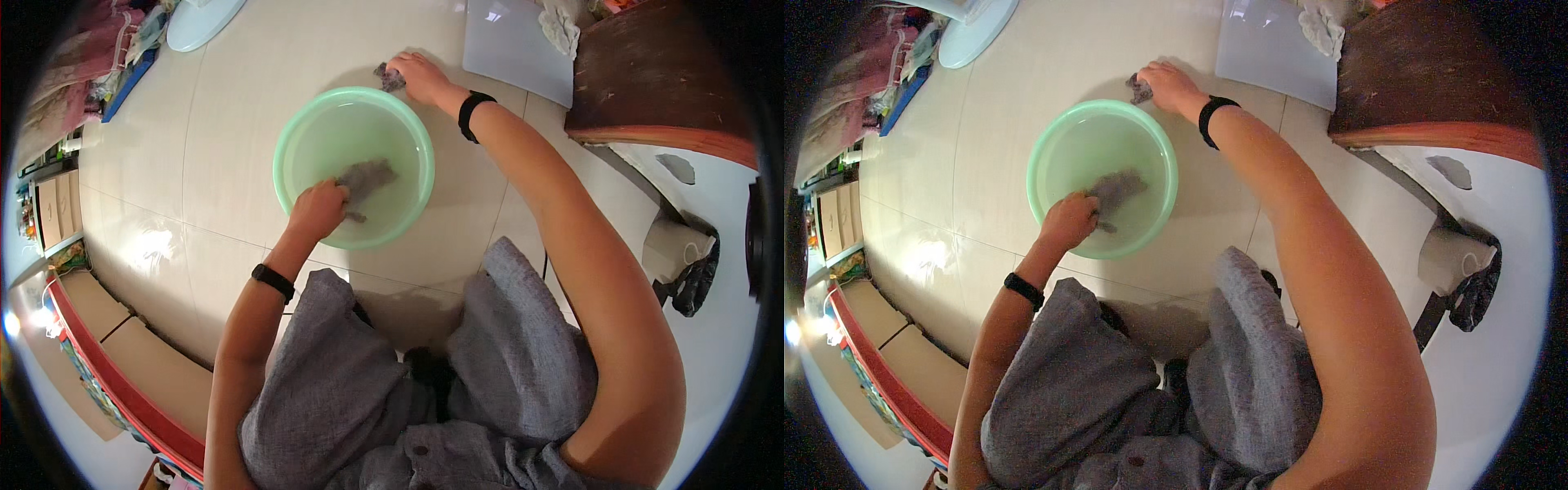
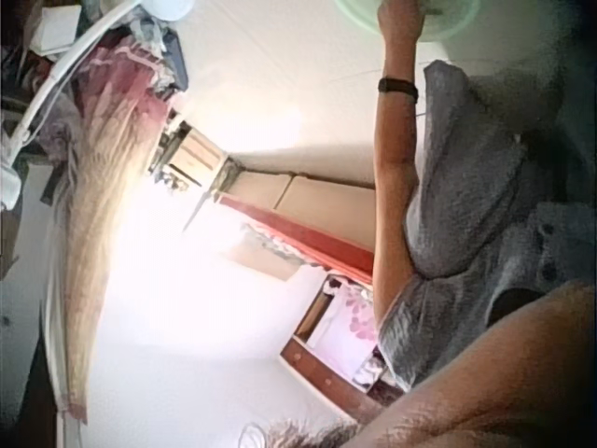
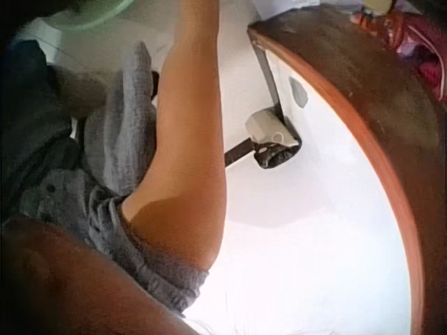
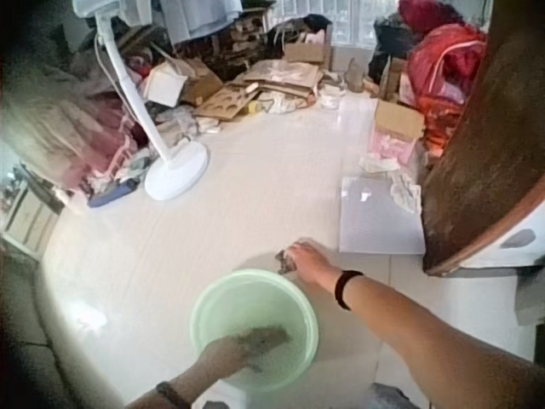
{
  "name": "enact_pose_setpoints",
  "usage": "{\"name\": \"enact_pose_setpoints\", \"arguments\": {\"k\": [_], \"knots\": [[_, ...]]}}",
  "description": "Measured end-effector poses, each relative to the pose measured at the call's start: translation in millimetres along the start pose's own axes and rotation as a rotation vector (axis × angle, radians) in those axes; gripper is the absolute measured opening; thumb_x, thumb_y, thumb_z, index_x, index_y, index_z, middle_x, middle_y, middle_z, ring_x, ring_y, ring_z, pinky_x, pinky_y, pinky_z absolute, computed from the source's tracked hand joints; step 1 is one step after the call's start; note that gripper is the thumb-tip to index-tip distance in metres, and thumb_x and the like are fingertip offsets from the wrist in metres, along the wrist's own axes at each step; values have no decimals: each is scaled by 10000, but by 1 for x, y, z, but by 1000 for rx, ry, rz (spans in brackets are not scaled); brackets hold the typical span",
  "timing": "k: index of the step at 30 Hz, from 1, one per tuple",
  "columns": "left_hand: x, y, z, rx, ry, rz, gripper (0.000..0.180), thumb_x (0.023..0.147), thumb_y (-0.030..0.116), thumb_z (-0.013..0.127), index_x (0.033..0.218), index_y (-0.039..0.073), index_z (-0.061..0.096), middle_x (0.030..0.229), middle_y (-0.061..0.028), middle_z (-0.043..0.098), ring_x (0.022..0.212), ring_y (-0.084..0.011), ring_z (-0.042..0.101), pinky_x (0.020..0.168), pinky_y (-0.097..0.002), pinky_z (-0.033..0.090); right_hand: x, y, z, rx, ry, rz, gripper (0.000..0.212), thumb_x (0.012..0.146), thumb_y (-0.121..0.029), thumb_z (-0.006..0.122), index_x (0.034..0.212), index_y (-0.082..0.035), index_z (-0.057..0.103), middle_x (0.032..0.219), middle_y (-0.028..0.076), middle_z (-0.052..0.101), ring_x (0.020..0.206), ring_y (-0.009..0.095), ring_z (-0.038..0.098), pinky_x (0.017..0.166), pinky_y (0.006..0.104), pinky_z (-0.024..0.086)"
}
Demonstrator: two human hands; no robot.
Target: Cleaning a tiled floor using a damp cloth and a bucket of water.
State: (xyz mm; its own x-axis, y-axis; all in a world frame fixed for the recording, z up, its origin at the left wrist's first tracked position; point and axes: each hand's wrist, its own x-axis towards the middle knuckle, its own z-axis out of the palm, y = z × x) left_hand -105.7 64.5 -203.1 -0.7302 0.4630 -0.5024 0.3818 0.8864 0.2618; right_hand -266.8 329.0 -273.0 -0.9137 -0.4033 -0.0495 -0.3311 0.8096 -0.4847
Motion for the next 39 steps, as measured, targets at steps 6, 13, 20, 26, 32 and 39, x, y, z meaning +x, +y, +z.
{"name": "enact_pose_setpoints", "arguments": {"k": [6, 13, 20, 26, 32, 39], "knots": [[1, -4, 6, -40, -9, 7, 128, 762, 141, 553, 844, 60, 609, 916, -156, 563, 897, -343, 575, 781, -467, 478, -130, 11, 11, 46, -178, -334, 125, 725, -49, 548, 840, -76, 590, 903, 139, 569, 892, 348, 532, 799, 434, 444], [1, -5, 0, -39, 13, 37, 134, 767, 134, 543, 857, 58, 608, 911, -156, 560, 907, -345, 571, 790, -465, 476, -526, 161, -70, -422, -845, 576, 234, 807, -180, 581, 977, -32, 644, 1092, 161, 588, 1052, 305, 549, 913, 391, 440], [-2, -9, 7, 4, 93, 39, 138, 790, 146, 524, 857, 49, 596, 926, -165, 553, 896, -344, 573, 789, -465, 479, -391, 92, -105, -394, -12, 295, 308, 723, -8, 521, 1017, -50, 602, 948, 137, 565, 952, 344, 510, 865, 428, 423], [-2, 0, 6, 14, 32, -7, 151, 794, 157, 526, 868, 46, 595, 931, -160, 554, 899, -348, 574, 769, -470, 489, -237, -7, 10, -141, 112, -233, 358, 849, -138, 497, 1182, -9, 520, 1197, 153, 532, 1044, 316, 515, 959, 399, 400], [-10, -7, 11, 56, -49, -107, 148, 788, 115, 543, 904, 91, 631, 991, -133, 561, 930, -336, 572, 796, -444, 481, -267, 42, -4, -49, 151, 329, 290, 851, -76, 427, 1116, -1, 518, 1105, 212, 551, 1035, 358, 513, 900, 440, 410], [-1, -5, 2, -127, 161, 33, 347, 785, 76, 561, 1130, 104, 536, 1042, -151, 541, 991, -349, 563, 830, -435, 490, -580, 228, -95, -318, -307, 1173, 311, 899, -222, 460, 1107, -22, 578, 1080, 168, 617, 943, 327, 603, 805, 426, 487]]}}
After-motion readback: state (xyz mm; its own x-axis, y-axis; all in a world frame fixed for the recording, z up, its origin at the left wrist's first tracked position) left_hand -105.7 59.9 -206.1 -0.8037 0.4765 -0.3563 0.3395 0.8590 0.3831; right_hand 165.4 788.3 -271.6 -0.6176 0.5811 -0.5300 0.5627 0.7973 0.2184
